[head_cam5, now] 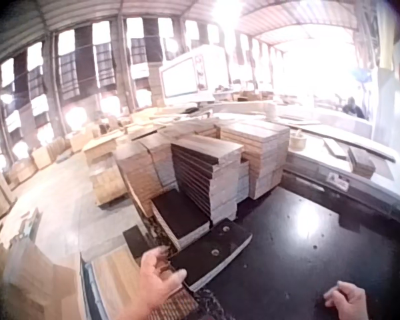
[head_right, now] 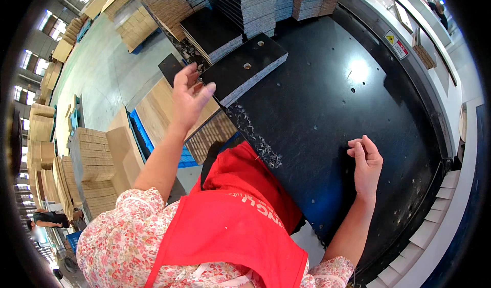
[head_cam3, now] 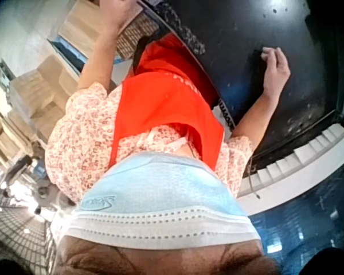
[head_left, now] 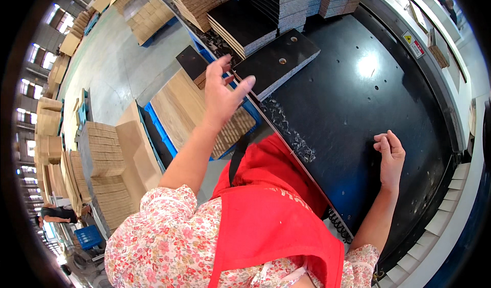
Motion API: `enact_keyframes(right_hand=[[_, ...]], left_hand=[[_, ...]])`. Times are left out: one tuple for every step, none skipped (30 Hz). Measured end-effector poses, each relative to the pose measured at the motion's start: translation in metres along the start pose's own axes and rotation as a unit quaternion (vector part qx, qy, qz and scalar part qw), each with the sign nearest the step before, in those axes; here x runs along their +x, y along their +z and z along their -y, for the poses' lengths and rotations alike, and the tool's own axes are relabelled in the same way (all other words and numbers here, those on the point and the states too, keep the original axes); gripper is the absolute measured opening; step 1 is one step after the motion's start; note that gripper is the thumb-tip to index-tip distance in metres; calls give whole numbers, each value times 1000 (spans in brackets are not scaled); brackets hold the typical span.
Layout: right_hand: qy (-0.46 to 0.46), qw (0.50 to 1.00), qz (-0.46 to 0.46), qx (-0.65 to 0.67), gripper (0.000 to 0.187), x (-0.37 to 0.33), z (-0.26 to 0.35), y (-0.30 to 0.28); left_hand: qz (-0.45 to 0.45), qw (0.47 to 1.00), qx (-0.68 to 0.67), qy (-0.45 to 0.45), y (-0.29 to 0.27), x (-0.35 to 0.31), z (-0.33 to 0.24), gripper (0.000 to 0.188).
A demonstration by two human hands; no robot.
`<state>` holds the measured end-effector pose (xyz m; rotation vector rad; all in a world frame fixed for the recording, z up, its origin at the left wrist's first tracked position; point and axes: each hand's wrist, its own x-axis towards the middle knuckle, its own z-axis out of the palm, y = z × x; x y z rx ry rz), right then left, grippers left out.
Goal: The person picks up a dark-colored board from a machine table, turns it over to check both sides by hand, and then places it onto a stack on a pallet.
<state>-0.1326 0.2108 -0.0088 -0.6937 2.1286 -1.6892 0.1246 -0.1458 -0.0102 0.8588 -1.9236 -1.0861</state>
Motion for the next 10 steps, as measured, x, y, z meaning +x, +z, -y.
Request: enact_keyframes(right_hand=[[-2,1000,-1,8,29,0,-1,0],[-4,1000,1,15,29,0,-2,-1],[-6,1000,2,22,28,0,-2,-1],[-9,1000,4,30,28,0,-3,-1],[-7,999,2,33,27,0,-2,0],[-8,999,7,31,28,0,-2,1],[-7,1000,6,28,28,0,-5,-1],[-6,1000,6,26,28,0,-6,-2],[-9,999,9,31,29,0,-6,-3],[-15,999,11,41,29,-2,-7,-3]], left_hand=[[-20,1000,6,-10,1,10,-9,81],[-41,999,11,-21,1,22,-15,81],[-48,998,22,-18,2,36,-15,86],[-55,997,50,-35,3,48,-19,89],[-44,997,43,-46,4,61,-16,89],[-33,997,35,-57,3,69,-14,90],[-19,997,26,-67,2,73,-15,90],[-5,997,18,-77,1,77,-17,91],[9,996,10,-87,-2,80,-19,92],[12,996,8,-86,1,83,-18,92]])
